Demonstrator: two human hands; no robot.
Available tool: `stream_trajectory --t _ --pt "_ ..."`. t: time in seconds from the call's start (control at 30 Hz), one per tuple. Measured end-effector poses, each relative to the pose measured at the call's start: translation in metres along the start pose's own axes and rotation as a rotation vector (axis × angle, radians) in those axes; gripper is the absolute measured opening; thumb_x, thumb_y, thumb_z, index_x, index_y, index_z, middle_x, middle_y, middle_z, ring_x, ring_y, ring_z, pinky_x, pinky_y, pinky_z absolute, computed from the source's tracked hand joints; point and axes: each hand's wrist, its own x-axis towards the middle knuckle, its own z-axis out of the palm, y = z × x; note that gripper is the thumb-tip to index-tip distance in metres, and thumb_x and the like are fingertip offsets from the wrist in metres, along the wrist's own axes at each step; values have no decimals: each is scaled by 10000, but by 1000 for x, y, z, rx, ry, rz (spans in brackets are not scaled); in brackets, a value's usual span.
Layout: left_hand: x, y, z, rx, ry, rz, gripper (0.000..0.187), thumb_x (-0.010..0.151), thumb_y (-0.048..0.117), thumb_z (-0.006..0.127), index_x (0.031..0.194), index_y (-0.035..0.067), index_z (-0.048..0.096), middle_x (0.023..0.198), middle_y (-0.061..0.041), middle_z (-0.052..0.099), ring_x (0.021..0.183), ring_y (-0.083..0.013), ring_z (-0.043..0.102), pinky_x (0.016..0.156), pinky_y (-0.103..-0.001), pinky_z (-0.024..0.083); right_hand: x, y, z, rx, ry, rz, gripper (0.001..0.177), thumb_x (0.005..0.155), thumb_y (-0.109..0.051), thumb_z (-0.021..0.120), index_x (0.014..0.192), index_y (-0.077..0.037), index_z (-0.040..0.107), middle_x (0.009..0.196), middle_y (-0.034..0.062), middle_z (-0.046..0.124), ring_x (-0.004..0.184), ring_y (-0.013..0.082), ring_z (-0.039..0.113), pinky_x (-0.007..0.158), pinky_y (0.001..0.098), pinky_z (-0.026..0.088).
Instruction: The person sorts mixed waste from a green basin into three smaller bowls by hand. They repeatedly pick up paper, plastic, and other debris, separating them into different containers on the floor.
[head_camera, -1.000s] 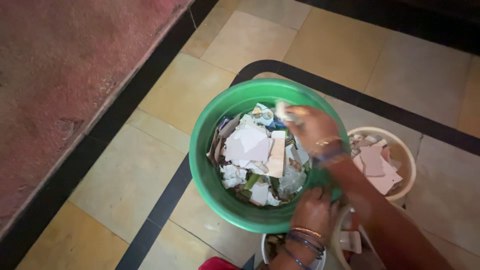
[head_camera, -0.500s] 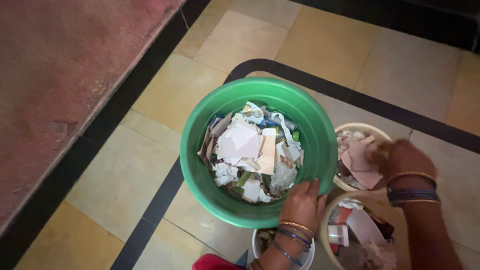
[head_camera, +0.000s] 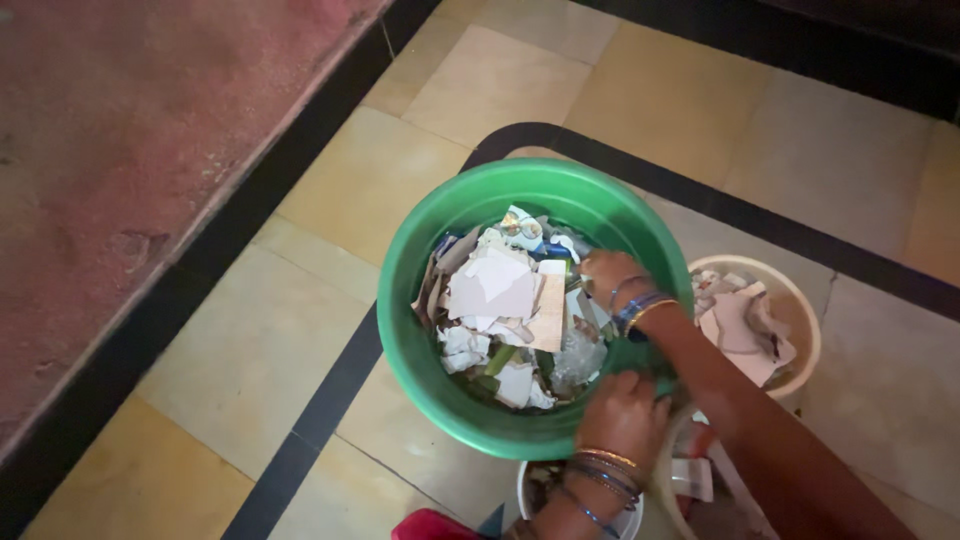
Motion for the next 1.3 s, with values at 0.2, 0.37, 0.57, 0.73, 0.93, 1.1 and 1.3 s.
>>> stream_trajectory --t 0.2,0.37,0.57,0.73,0.93,1.1,1.3 --pt "7 8 -18 -189 126 -63 554 868 69 696 1404 4 572 1283 -266 598 1187 -439 582 1007 -460 509 -67 4 -80 679 332 69 271 816 -236 818 1070 -142 820 1022 85 801 858 218 762 812 347 600" --pt "20 7 -39 -638 368 -294 888 736 -13 677 1545 67 319 1516 -260 352 1299 -376 552 959 -359 556 -133 -24 -128 1211 221 250 310 764 -76 799 1066 -23 752 915 81 797 819 170 764 767 322 623" --pt "23 -17 -41 -320 251 -138 358 790 24 799 1133 36 697 1130 -186 699 1049 -368 686 868 -405 565 -172 -57 -116 999 61 214 237 853 -81 726 1078 -83 799 960 104 793 850 181 787 754 300 635" --pt "12 -20 -51 -190 148 -154 138 780 10 724 892 82 759 938 -77 743 890 -287 715 769 -409 594 -201 -68 -119 574 372 -190 178 870 -137 702 1016 -125 804 1213 161 719 991 263 718 817 339 563" --pt "0 30 -73 85 87 71 157 779 43 728 913 125 733 898 -67 705 924 -300 685 779 -431 572 -238 -81 -127 593 309 164 173 840 -225 749 961 -121 817 953 46 837 789 142 778 677 304 629" --pt "-6 60 -66 -436 -58 -105 298 781 99 815 1039 24 686 983 -111 718 877 -285 708 683 -377 573 -273 -39 -136 666 246 509 222 787 -226 853 914 -55 792 830 83 791 688 163 796 646 298 612" --pt "-13 59 -28 -759 -68 -246 121 857 58 801 974 48 772 875 -100 777 777 -239 766 677 -306 587 -297 -31 -123 721 429 136 184 829 -79 741 1002 -56 795 1044 81 804 925 105 771 750 260 613"
